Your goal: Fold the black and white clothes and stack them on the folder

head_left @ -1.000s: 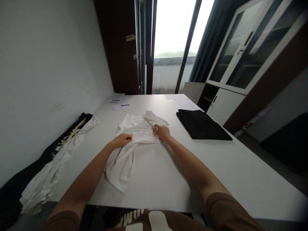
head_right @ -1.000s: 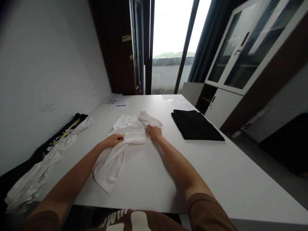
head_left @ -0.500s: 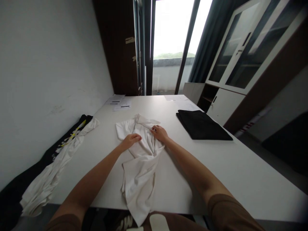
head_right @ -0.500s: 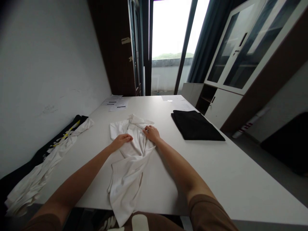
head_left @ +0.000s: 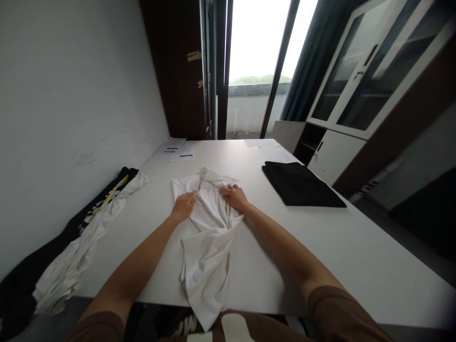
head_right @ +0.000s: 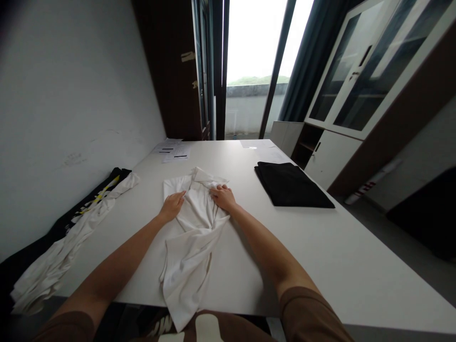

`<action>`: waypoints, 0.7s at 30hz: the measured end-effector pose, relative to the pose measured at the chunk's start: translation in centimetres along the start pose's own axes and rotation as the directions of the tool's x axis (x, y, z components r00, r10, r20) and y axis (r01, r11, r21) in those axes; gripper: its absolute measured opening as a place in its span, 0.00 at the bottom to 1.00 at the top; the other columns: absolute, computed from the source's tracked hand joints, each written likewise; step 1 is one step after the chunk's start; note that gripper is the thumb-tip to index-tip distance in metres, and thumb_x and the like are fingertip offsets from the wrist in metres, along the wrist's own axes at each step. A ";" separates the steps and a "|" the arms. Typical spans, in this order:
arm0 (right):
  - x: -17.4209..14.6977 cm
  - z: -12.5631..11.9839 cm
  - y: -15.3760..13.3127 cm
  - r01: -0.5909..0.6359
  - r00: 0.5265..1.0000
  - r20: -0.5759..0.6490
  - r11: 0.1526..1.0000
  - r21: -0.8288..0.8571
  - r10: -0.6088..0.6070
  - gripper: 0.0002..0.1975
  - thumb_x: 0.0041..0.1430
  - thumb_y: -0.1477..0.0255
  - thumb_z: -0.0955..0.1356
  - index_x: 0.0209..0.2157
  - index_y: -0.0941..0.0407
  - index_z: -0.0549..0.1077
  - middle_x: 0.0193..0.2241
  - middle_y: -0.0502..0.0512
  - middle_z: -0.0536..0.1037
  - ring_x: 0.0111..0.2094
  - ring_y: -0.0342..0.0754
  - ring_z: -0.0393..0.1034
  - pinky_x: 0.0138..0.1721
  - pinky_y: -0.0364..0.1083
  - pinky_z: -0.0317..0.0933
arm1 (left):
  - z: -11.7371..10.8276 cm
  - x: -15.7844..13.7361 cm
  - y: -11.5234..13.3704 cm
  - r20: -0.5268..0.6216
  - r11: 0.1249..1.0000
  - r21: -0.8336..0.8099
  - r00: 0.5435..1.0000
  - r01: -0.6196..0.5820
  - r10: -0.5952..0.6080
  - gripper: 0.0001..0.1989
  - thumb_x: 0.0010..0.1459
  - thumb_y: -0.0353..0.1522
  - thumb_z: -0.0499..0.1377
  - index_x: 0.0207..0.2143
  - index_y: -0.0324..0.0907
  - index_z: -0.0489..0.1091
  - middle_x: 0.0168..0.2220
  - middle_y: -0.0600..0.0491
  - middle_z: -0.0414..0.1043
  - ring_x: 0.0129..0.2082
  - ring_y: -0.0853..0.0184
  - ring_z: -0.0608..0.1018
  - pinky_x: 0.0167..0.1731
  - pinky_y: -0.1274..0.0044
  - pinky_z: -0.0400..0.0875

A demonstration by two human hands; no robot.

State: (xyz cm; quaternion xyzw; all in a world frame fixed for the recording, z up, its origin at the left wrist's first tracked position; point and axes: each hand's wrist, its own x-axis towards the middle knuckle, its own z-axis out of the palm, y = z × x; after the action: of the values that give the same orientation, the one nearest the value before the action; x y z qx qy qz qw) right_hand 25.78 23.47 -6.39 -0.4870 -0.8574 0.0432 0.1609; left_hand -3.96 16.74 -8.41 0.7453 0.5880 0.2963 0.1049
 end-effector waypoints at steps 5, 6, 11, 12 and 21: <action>0.5 0.7 -0.1 0.123 0.991 -0.057 0.990 0.072 -0.119 0.27 0.65 0.71 0.70 0.65 0.48 0.71 0.56 0.59 0.73 0.64 0.58 0.57 0.64 0.53 0.52 | -0.1 0.0 0.9 0.162 0.989 -0.026 0.976 -0.145 0.147 0.23 0.70 0.30 0.48 0.64 0.46 0.69 0.63 0.49 0.71 0.66 0.59 0.68 0.68 0.61 0.55; 0.8 0.8 -0.1 0.115 0.992 -0.060 0.988 0.104 -0.109 0.27 0.66 0.70 0.69 0.66 0.48 0.69 0.54 0.59 0.75 0.62 0.57 0.62 0.64 0.52 0.53 | 0.1 -0.1 1.5 0.191 0.985 -0.034 0.966 -0.171 0.174 0.24 0.69 0.30 0.49 0.63 0.47 0.70 0.62 0.49 0.72 0.66 0.59 0.68 0.68 0.61 0.54; 2.6 0.4 0.0 -0.205 0.967 -0.103 0.952 0.227 0.233 0.32 0.72 0.61 0.64 0.72 0.54 0.55 0.56 0.63 0.75 0.54 0.56 0.71 0.55 0.49 0.63 | 1.0 -0.6 5.0 0.287 0.939 -0.147 0.895 -0.311 0.341 0.22 0.68 0.28 0.51 0.60 0.48 0.74 0.58 0.51 0.76 0.60 0.62 0.75 0.66 0.66 0.60; 3.0 0.2 0.1 -0.273 0.943 -0.135 0.939 0.210 0.304 0.34 0.72 0.60 0.64 0.73 0.56 0.53 0.59 0.66 0.71 0.57 0.58 0.69 0.56 0.50 0.63 | 1.0 -0.5 5.3 0.275 0.938 -0.161 0.899 -0.305 0.340 0.21 0.69 0.29 0.52 0.58 0.48 0.75 0.56 0.52 0.77 0.58 0.63 0.76 0.64 0.68 0.62; 5.8 -0.7 1.7 -0.132 0.991 0.000 0.982 -0.137 0.133 0.37 0.63 0.63 0.72 0.70 0.49 0.60 0.72 0.64 0.53 0.72 0.63 0.42 0.68 0.62 0.40 | -2.4 2.3 -2.1 -0.147 0.950 -0.034 0.939 0.311 -0.312 0.26 0.63 0.30 0.58 0.63 0.37 0.67 0.66 0.35 0.63 0.70 0.49 0.59 0.70 0.56 0.45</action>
State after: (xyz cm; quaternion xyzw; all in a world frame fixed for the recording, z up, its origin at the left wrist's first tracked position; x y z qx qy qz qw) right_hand 24.62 29.25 -4.79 -0.5526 -0.8247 -0.0029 0.1202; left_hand -6.73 19.07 -6.78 0.6179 0.7030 0.3344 0.1099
